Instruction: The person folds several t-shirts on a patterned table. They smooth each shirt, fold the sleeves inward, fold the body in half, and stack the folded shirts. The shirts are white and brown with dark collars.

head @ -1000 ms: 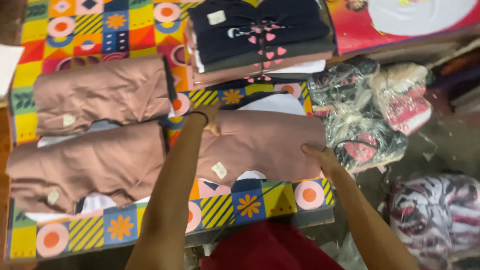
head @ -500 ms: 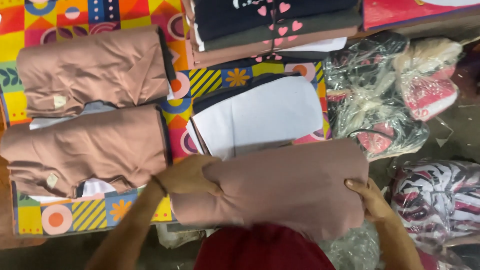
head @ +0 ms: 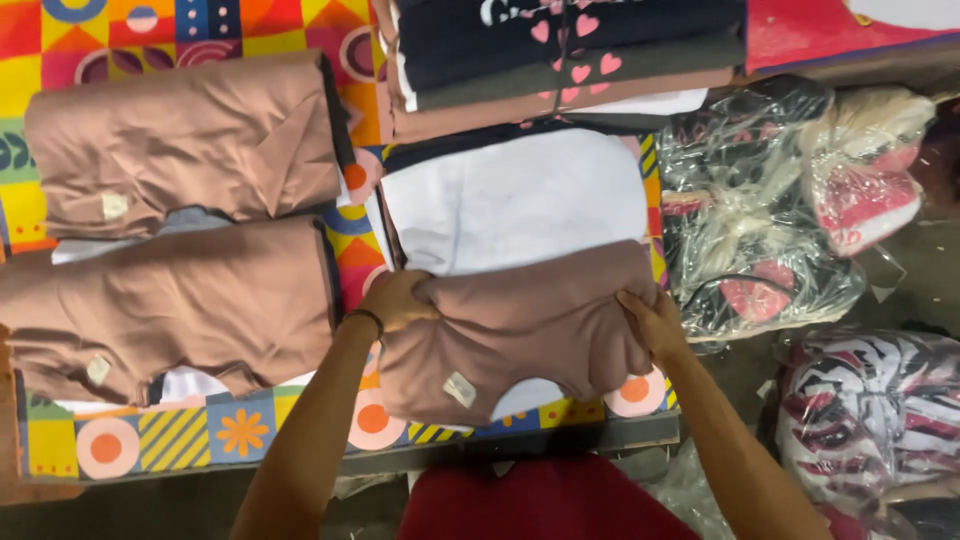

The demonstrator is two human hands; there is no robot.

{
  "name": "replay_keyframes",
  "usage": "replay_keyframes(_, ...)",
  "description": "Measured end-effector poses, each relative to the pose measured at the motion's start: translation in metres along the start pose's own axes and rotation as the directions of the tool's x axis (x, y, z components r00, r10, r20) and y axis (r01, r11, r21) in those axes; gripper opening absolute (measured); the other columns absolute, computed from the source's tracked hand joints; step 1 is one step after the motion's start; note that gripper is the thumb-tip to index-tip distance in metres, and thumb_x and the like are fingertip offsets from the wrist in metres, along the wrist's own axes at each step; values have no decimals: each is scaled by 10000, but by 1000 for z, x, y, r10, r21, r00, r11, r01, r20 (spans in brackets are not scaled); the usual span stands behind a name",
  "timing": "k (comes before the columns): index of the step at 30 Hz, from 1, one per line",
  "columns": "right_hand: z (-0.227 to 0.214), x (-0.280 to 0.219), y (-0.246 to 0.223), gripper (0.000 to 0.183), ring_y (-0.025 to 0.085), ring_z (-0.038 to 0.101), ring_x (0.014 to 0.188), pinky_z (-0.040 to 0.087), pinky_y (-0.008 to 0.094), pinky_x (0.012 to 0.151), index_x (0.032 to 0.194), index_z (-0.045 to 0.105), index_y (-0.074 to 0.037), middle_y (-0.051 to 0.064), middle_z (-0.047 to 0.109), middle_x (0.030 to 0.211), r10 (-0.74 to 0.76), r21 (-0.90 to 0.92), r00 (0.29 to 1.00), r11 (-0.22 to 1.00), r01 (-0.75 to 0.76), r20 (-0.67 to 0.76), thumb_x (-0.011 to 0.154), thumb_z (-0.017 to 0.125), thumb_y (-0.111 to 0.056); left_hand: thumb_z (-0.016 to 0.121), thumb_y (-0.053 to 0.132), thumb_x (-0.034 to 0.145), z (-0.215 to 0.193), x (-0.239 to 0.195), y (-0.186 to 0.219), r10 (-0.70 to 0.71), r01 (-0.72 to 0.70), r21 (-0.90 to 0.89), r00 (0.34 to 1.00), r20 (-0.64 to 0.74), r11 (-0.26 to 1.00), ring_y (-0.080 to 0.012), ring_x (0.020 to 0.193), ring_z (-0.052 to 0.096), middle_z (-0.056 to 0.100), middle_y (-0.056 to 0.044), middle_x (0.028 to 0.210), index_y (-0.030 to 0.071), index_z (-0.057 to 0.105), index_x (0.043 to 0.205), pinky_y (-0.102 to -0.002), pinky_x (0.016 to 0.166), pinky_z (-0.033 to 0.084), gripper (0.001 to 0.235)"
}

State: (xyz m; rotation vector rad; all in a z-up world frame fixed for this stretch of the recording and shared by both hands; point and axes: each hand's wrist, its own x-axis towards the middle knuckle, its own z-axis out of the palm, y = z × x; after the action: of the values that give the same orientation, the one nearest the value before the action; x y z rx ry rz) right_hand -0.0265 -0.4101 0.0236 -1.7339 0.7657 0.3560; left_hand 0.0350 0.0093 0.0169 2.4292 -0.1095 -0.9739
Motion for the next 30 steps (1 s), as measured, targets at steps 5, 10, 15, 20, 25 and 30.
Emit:
replay_keyframes(5, -6, 38, -28, 810, 498, 516, 1311, 423, 591, 1096, 1477, 442, 38, 364, 537, 1385, -142, -88, 989, 986, 140, -26, 860, 761, -380, 692, 551, 765, 18, 6, -4, 34, 4, 303, 992, -120, 953, -253, 1139, 691, 745, 4, 1146, 311, 657, 1183, -422, 1054, 493, 483)
replay_keyframes(10, 6, 97, -66, 1028, 413, 539, 1320, 523, 608, 939, 1512, 432, 10, 302, 528, 1431, -7, -191, 1000, 982, 8, 7, 847, 778, -693, 756, 695, 670, 73, -3, -21, 145, -47, 360, 957, -251, 932, -292, 1375, 501, 639, -61, 1381, 174, 556, 1373, -544, 1212, 260, 898)
replay_keyframes(15, 28, 96, -99, 972, 309, 674, 1165, 524, 461, 1015, 1409, 503, 72, 212, 654, 1276, 247, 253, 966, 933, -257, 72, 701, 1017, -352, 869, 571, 639, 92, -23, 11, 101, 60, 389, 919, -381, 919, -359, 1330, 512, 592, -153, 1355, 126, 471, 1410, -555, 1137, 370, 975)
replay_keyframes(20, 32, 54, -162, 857, 337, 538, 1288, 445, 485, 1086, 1462, 451, -32, 170, 528, 1410, 357, -24, 928, 934, -356, 107, 790, 858, -376, 498, 200, 978, 151, -50, 86, 392, -154, 373, 558, -732, 915, -403, 1387, 416, 443, -236, 1507, 47, 497, 1394, -617, 1157, 299, 443)
replay_keyframes(25, 47, 53, -153, 505, 228, 705, 846, 582, 342, 732, 1216, 680, -68, 89, 740, 1027, -47, 269, 992, 963, 14, 117, 721, 773, -40, 634, 376, 932, 156, -66, 106, 383, -255, 303, 766, -516, 918, -396, 1528, 207, 254, -194, 1655, 96, 429, 1530, -609, 1215, 167, 691)
replay_keyframes(30, 23, -6, -198, 623, 272, 709, 1052, 618, 426, 879, 1268, 620, -46, 91, 713, 1216, -255, 600, 965, 782, 170, 59, 663, 766, -5, 514, 473, 990, 151, -59, 104, 403, -235, 364, 765, -503, 901, -372, 1529, 199, 212, -201, 1667, 167, 340, 1590, -547, 1238, 134, 696)
